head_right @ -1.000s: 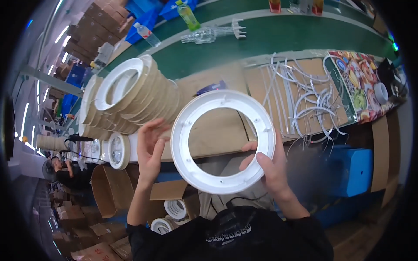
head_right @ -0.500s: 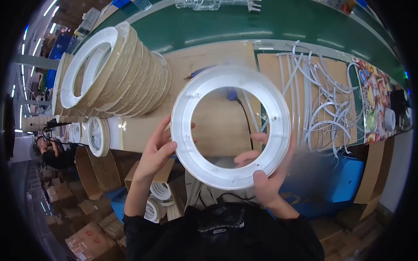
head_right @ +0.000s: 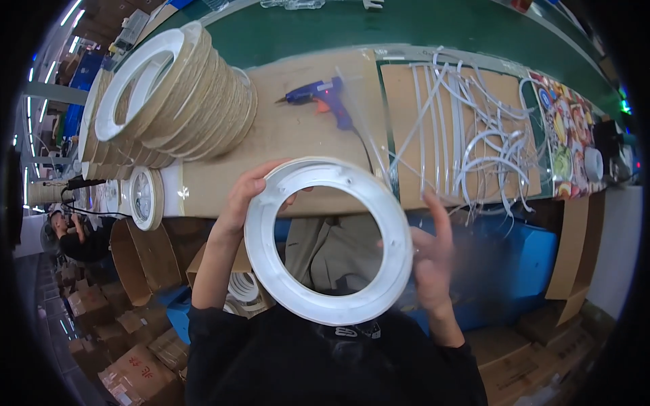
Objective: Assembling LED ceiling light fixtures by applying glue to the frame and installing LED strips.
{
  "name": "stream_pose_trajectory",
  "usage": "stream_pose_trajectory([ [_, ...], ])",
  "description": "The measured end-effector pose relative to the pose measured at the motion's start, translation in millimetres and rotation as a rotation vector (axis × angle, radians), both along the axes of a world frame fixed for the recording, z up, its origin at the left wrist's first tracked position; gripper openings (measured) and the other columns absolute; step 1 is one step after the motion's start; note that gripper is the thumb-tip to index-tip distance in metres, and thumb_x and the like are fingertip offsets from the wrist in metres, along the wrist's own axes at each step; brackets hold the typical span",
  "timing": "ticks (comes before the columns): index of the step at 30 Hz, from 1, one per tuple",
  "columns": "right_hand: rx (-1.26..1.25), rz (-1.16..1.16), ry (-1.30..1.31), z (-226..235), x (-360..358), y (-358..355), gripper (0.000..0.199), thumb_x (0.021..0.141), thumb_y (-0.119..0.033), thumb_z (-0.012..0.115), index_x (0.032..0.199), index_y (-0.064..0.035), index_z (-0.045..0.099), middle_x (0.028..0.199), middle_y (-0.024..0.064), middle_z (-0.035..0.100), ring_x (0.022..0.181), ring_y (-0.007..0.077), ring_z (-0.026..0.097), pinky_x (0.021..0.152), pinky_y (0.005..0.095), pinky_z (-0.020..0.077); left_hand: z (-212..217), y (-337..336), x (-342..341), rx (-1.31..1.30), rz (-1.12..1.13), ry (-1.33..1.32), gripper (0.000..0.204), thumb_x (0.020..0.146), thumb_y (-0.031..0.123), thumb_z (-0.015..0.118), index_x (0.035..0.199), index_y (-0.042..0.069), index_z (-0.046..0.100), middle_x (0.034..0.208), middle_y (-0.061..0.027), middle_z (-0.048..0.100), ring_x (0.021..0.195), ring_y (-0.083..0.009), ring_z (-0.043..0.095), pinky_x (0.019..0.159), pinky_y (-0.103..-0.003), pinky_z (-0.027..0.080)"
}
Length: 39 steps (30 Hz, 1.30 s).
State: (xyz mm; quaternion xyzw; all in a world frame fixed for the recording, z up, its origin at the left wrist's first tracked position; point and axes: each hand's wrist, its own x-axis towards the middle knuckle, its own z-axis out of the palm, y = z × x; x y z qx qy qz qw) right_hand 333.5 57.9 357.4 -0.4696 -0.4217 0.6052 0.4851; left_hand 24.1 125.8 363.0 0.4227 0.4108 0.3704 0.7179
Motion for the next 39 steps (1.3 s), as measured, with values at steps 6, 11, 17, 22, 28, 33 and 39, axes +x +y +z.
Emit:
stream_pose_trajectory([
  [6, -0.006, -0.035, 0.050, 1.9, -12.8, -43.8, 0.090, 0.088, -0.066, 0.059, 0.138, 0.0060, 0.041, 0.082, 0.0140, 0.065, 0.056, 0.0116, 0.062, 0.046, 0.0221, 0.0494, 11.8, -38.4, 5.2, 0.039, 0.055, -0.011, 0.068, 0.091, 0.041, 0.057, 0.136, -0.009, 0.051, 0.098, -0.0124, 0.067, 0.083, -0.0141, 0.063, 0.072, -0.025, 0.051],
  [11, 0.025, 0.014, -0.043, 19.8, -37.9, -69.0, 0.082, 0.092, -0.065, 0.054, 0.134, 0.0053, 0.045, 0.086, 0.0123, 0.065, 0.056, 0.0098, 0.060, 0.049, 0.0204, 0.0484, 5.6, -70.9, -26.4, 0.048, 0.092, -0.123, 0.055, 0.096, 0.031, 0.050, 0.136, -0.007, 0.053, 0.105, -0.0113, 0.069, 0.088, -0.0132, 0.065, 0.077, -0.024, 0.052],
  [17, 0.048, 0.061, 0.040, 25.1, -63.3, -98.6, 0.081, 0.092, -0.063, 0.053, 0.137, 0.0030, 0.040, 0.106, 0.0123, 0.065, 0.082, 0.0142, 0.065, 0.058, 0.0226, 0.0537, -3.1, -109.5, -47.2, 0.013, 0.534, -0.218, 0.053, 0.100, 0.031, 0.044, 0.141, -0.003, 0.046, 0.100, -0.0129, 0.069, 0.083, -0.0147, 0.067, 0.073, -0.025, 0.056],
  [22, 0.050, 0.079, 0.184, -4.9, -80.2, -106.6, 0.060, 0.096, -0.030, 0.058, 0.141, 0.0014, 0.033, 0.124, 0.0247, 0.059, 0.089, 0.0233, 0.069, 0.067, 0.0315, 0.0597, -12.1, -177.9, 17.8, 0.224, 0.660, -0.260, 0.061, 0.090, 0.013, 0.065, 0.144, -0.001, 0.039, 0.122, -0.0169, 0.062, 0.108, -0.0215, 0.065, 0.092, -0.035, 0.056],
  [28, -0.023, 0.042, 0.138, 0.9, -54.5, -62.2, 0.039, 0.094, -0.028, 0.053, 0.118, 0.0026, 0.050, 0.070, 0.0097, 0.058, 0.057, 0.0206, 0.062, 0.052, 0.0299, 0.0510, -23.6, -216.7, 5.1, 0.091, 0.269, -0.332, 0.076, 0.094, 0.027, 0.066, 0.152, 0.000, 0.025, 0.143, -0.0218, 0.049, 0.133, -0.0292, 0.050, 0.108, -0.040, 0.044],
  [33, -0.064, 0.161, 0.094, 4.6, -55.7, -33.2, 0.050, 0.093, -0.026, 0.056, 0.133, -0.0002, 0.042, 0.069, 0.0103, 0.058, 0.057, 0.0207, 0.062, 0.050, 0.0298, 0.0510, -28.0, -180.2, -31.4, 0.144, 0.368, -0.266, 0.080, 0.100, 0.045, 0.053, 0.154, -0.001, 0.016, 0.137, -0.0245, 0.053, 0.127, -0.0312, 0.056, 0.101, -0.039, 0.049],
  [39, -0.126, 0.263, 0.015, -1.1, -70.7, 5.9, 0.051, 0.094, -0.030, 0.057, 0.132, -0.0006, 0.043, 0.069, 0.0108, 0.059, 0.054, 0.0201, 0.061, 0.048, 0.0292, 0.0508, -49.3, -136.6, -57.8, 0.161, 0.313, -0.152, 0.075, 0.100, 0.032, 0.053, 0.156, 0.001, 0.015, 0.111, -0.0188, 0.067, 0.095, -0.0233, 0.070, 0.085, -0.033, 0.054],
])
